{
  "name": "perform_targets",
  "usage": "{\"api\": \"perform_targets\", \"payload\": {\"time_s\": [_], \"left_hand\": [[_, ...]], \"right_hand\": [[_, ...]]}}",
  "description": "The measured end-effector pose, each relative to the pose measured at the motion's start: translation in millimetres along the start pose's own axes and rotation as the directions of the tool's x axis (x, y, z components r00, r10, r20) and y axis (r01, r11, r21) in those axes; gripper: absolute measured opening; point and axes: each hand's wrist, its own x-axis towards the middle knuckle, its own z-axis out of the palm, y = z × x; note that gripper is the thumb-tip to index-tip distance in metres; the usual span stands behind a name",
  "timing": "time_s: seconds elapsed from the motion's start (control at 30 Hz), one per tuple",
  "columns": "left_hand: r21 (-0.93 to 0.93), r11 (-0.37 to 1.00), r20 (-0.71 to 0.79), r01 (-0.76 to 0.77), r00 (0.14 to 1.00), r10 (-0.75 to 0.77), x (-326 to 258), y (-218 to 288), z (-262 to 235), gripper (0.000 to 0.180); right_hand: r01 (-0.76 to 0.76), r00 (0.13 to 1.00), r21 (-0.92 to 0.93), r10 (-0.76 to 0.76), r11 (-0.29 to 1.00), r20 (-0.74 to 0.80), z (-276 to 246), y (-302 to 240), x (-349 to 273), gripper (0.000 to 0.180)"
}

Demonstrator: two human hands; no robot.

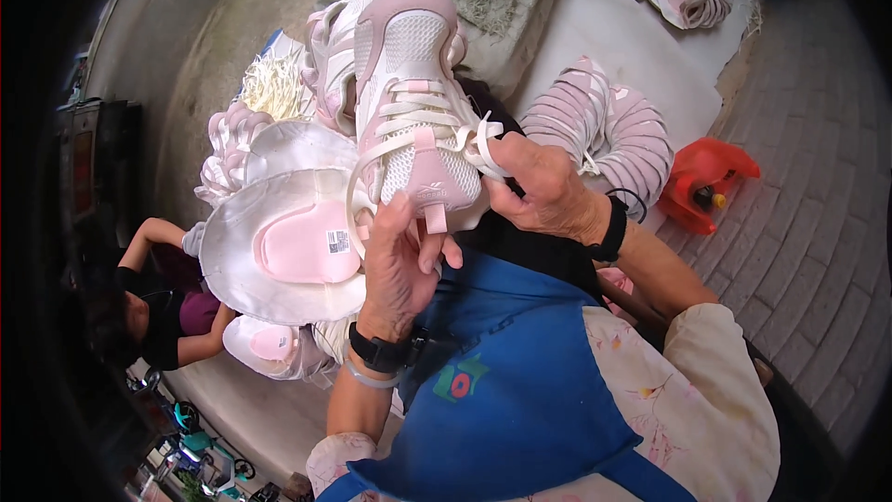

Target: The person is lacing a pink and white sneaker by threading the laces through the eyelets and pulling them tight.

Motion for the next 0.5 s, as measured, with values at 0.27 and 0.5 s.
{"api": "perform_targets", "payload": {"time_s": [0.27,0.5], "left_hand": [[-0.049,0.999,0.037,0.021,0.999,-0.019,5.5,1.2,-6.4,0.031],[0.041,0.998,0.018,0.048,0.999,-0.048,10.1,1.1,-5.3,0.033]], "right_hand": [[0.100,0.995,0.013,-0.100,0.995,-0.030,7.0,11.0,10.3,0.043],[-0.206,0.977,0.155,0.195,0.966,0.081,-30.7,-6.6,2.0,0.021]]}}
